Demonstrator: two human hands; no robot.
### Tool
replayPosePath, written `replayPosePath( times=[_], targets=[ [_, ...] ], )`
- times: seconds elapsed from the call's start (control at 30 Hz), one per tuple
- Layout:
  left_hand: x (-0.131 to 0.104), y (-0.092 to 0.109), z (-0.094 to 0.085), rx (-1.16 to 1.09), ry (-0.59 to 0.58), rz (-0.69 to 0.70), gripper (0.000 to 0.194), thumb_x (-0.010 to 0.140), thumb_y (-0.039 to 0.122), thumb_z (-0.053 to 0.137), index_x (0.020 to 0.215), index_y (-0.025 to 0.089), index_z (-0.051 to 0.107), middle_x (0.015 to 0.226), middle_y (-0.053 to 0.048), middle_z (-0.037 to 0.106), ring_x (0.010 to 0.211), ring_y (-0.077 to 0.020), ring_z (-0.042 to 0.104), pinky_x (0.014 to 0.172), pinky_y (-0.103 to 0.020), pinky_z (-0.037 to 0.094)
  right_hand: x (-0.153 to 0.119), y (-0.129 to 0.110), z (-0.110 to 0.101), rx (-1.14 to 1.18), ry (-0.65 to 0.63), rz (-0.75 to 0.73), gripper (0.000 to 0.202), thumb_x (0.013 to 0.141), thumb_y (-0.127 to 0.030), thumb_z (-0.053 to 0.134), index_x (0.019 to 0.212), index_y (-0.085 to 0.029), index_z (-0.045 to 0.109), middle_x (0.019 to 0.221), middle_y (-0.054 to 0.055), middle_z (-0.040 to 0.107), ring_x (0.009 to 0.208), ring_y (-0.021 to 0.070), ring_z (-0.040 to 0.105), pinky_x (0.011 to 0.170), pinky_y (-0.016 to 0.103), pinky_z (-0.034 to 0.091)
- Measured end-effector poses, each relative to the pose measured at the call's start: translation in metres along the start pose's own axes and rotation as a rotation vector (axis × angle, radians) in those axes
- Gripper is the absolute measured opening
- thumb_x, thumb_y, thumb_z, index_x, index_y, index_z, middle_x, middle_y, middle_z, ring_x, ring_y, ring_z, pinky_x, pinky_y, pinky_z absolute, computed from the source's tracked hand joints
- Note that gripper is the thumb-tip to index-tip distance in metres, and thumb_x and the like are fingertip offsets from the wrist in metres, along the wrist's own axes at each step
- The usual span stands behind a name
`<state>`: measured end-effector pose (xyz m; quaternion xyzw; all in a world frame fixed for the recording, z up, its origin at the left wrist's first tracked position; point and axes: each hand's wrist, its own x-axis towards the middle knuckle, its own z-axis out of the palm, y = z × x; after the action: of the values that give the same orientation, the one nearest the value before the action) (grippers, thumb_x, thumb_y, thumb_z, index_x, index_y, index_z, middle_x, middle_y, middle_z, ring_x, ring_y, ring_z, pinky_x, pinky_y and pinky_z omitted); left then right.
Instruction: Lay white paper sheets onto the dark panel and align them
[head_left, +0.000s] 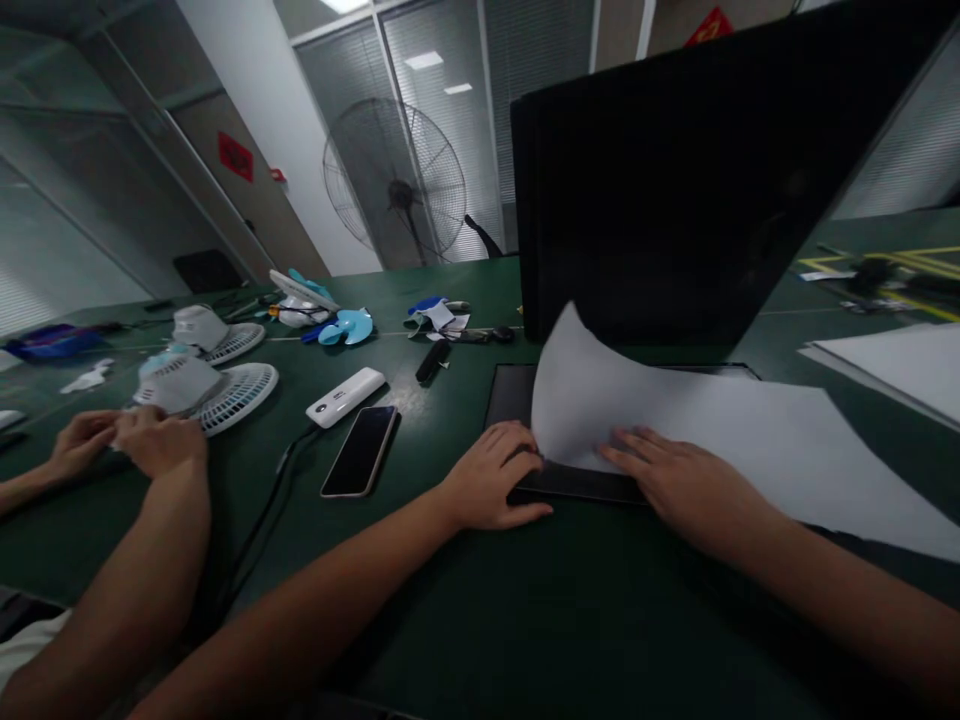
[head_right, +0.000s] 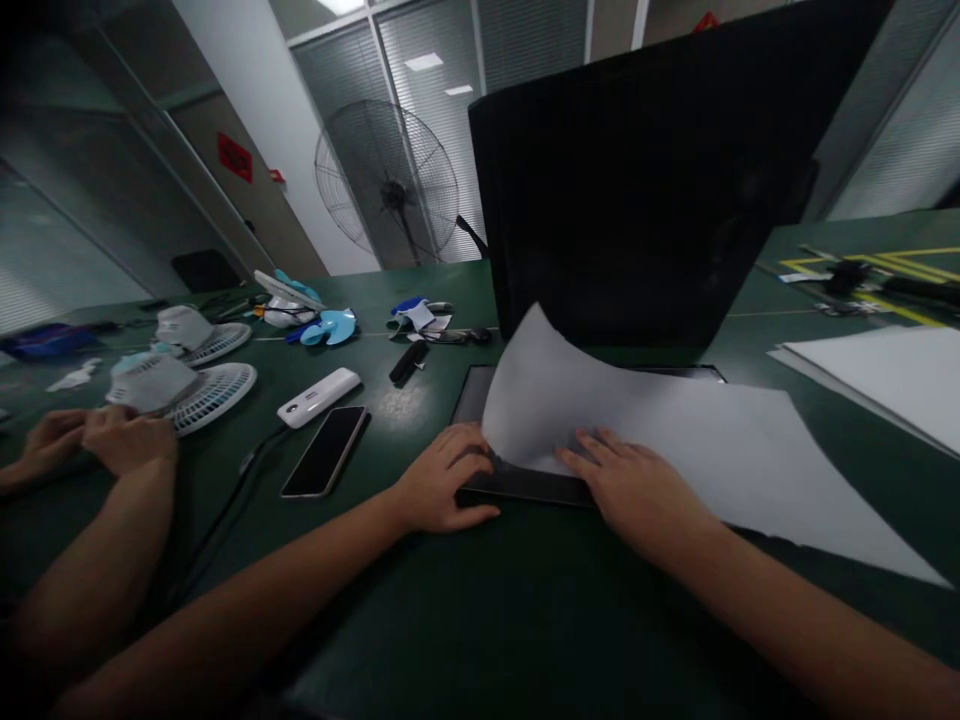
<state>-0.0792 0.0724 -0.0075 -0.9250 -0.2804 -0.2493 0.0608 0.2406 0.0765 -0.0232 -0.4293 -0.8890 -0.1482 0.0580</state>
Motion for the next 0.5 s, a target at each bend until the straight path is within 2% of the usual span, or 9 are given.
replayPosePath(
  times=[0.07,0.1,0.13,0.23,0.33,0.4,0.47,0.5],
  targets=[
    [-0.005,0.004,0.0,0.127,0.164,0.079,0.031,0.094,0.049,0.068,0.11,0.023,0.07,0.116,-0.009,0.069,0.117,-0.0261,0.064,0.111,-0.048,0.047,0.007,-0.011,0.006,0.05,-0.02,-0.021,0.056,0.098,-0.023,0.041,0.152,-0.033,0.05,0.152,0.008,0.049,0.135,0.032,0.054,0.102,0.055,0.055],
    [-0.007,0.006,0.0,0.187,0.194,0.108,0.03,0.094,0.048,0.067,0.114,0.025,0.07,0.121,-0.008,0.068,0.12,-0.0261,0.062,0.114,-0.049,0.044,0.007,-0.013,0.007,0.083,-0.022,-0.033,0.054,0.1,-0.026,0.04,0.153,-0.033,0.048,0.154,0.007,0.047,0.137,0.032,0.051,0.104,0.057,0.053],
    [-0.008,0.008,0.0,0.23,0.176,0.123,0.033,0.095,0.049,0.067,0.12,0.027,0.069,0.129,-0.008,0.066,0.125,-0.0271,0.06,0.117,-0.05,0.041,0.006,-0.014,0.007,0.122,-0.019,-0.042,0.052,0.103,-0.03,0.037,0.153,-0.034,0.047,0.155,0.006,0.046,0.14,0.0314,0.049,0.106,0.058,0.051],
    [-0.006,0.008,-0.001,0.228,-0.072,0.057,0.053,0.094,0.06,0.063,0.134,0.025,0.064,0.15,-0.013,0.054,0.141,-0.0344,0.048,0.122,-0.058,0.031,0.001,-0.011,0.006,0.237,-0.046,-0.061,0.05,0.106,-0.047,0.035,0.153,-0.037,0.046,0.158,0.002,0.041,0.145,0.0306,0.042,0.11,0.06,0.047],
    [-0.002,0.003,-0.002,0.119,-0.287,-0.151,0.063,0.092,0.064,0.063,0.141,0.025,0.06,0.151,-0.013,0.052,0.144,-0.0379,0.044,0.122,-0.061,0.03,0.002,-0.001,0.001,0.328,-0.106,-0.091,0.056,0.103,-0.059,0.039,0.155,-0.04,0.042,0.162,0.0,0.035,0.147,0.0295,0.039,0.113,0.059,0.045],
    [0.0,0.0,-0.003,0.053,-0.343,-0.244,0.062,0.091,0.059,0.066,0.144,0.028,0.058,0.15,-0.012,0.053,0.143,-0.0363,0.046,0.121,-0.059,0.035,0.003,0.02,-0.004,0.343,-0.089,-0.048,0.057,0.102,-0.061,0.04,0.155,-0.039,0.043,0.16,0.0,0.038,0.145,0.026,0.043,0.115,0.053,0.043],
    [0.0,-0.001,-0.005,0.004,-0.366,-0.27,0.062,0.091,0.054,0.067,0.146,0.029,0.055,0.152,-0.01,0.052,0.142,-0.0343,0.047,0.119,-0.056,0.038,-0.003,0.058,-0.008,0.284,-0.009,0.133,0.057,0.103,-0.059,0.037,0.152,-0.032,0.051,0.153,0.003,0.049,0.14,0.0234,0.048,0.115,0.047,0.041],
    [0.0,-0.002,-0.005,-0.01,-0.367,-0.277,0.064,0.091,0.053,0.068,0.147,0.028,0.053,0.153,-0.01,0.051,0.143,-0.034,0.046,0.119,-0.055,0.039,-0.011,0.084,-0.008,0.229,0.026,0.272,0.057,0.104,-0.058,0.035,0.149,-0.028,0.054,0.15,0.006,0.052,0.139,0.0232,0.049,0.114,0.045,0.04]
  ],
)
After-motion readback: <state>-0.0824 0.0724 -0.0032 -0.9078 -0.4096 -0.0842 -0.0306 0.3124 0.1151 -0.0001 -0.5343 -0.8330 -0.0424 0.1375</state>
